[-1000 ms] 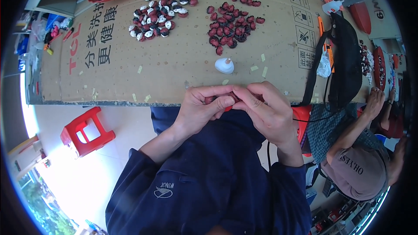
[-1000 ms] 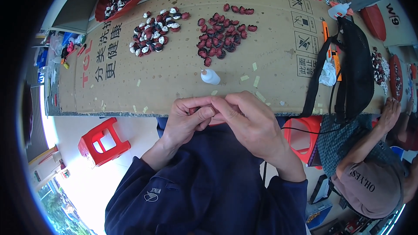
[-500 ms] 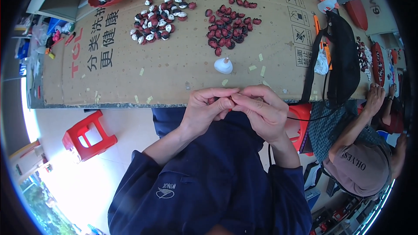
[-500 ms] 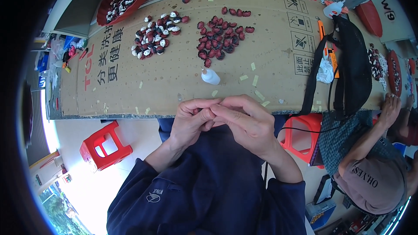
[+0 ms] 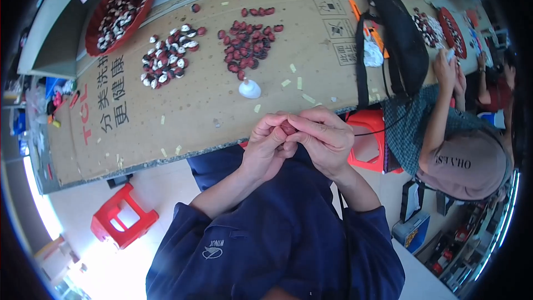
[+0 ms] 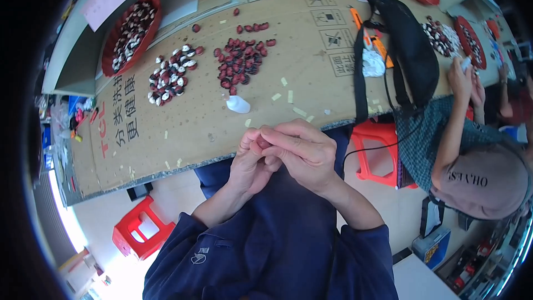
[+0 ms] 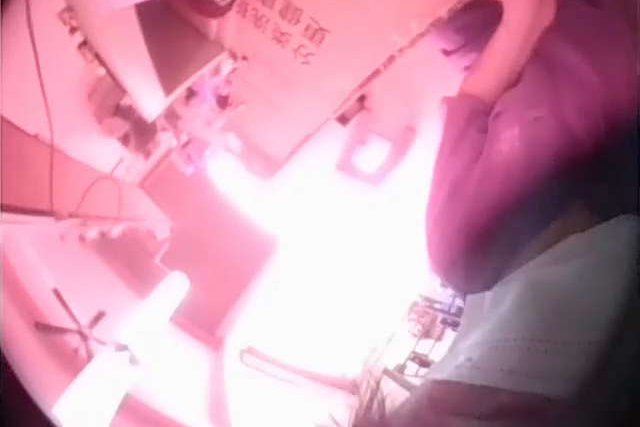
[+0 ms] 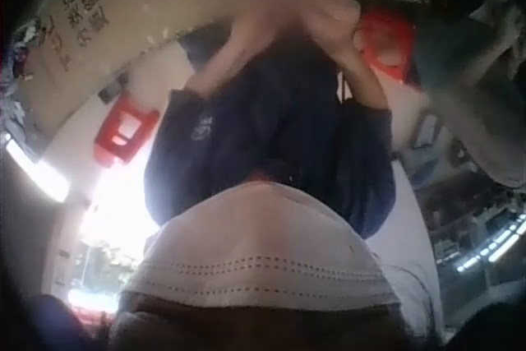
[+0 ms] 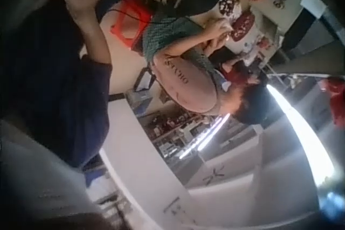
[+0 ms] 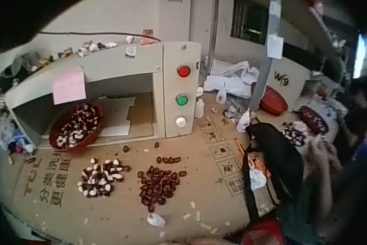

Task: The person assembles small figurine parts by applying glue from a bottle to a white head-piece and joining it to a red body-piece by hand.

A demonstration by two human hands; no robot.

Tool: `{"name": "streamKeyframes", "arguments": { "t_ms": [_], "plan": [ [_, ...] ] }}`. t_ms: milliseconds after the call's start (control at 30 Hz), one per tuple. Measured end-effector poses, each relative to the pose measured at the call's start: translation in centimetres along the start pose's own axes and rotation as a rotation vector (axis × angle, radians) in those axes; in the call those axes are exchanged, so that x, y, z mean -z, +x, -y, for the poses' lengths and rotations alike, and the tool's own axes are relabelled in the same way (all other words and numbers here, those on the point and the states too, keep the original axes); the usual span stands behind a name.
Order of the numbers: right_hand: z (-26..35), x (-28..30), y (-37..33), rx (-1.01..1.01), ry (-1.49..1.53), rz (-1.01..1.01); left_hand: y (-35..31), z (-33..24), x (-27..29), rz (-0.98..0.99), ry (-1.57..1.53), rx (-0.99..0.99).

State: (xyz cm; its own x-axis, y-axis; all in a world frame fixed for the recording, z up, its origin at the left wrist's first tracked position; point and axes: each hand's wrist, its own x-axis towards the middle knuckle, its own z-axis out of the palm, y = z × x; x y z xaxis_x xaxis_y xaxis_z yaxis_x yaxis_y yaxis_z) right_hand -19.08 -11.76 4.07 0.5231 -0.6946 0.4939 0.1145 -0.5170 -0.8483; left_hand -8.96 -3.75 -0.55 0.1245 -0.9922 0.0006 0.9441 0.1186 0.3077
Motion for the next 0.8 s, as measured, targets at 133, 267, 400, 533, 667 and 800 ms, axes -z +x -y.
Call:
{"name": "streamKeyframes", "arguments": {
  "t_ms": [133,267,400,533,667,800],
  "plan": [
    [1.3,1.5,-0.8,0.039,-0.122,-0.080,0.7,1.1,-1.1,0.019,-0.012,0.107],
    [4.0,2.4,-1.9,-0.081,-0.145,-0.161,0.8,1.6,-0.9,0.148,0.021,0.215],
    [4.9,1.8,-3.4,-0.007,-0.208,-0.286,0.5,1.6,-2.1,0.127,0.152,0.251],
    [5.1,1.2,-4.6,0.232,-0.455,-0.406,-0.3,2.4,-3.0,0.078,0.186,0.236],
    [6.0,1.7,-5.0,0.289,-0.396,-0.454,-1.1,2.5,-5.9,0.080,0.187,0.231],
    [6.6,2.8,-5.1,0.294,-0.405,-0.467,-0.9,3.3,-7.0,0.065,0.180,0.234]
  ]
}}
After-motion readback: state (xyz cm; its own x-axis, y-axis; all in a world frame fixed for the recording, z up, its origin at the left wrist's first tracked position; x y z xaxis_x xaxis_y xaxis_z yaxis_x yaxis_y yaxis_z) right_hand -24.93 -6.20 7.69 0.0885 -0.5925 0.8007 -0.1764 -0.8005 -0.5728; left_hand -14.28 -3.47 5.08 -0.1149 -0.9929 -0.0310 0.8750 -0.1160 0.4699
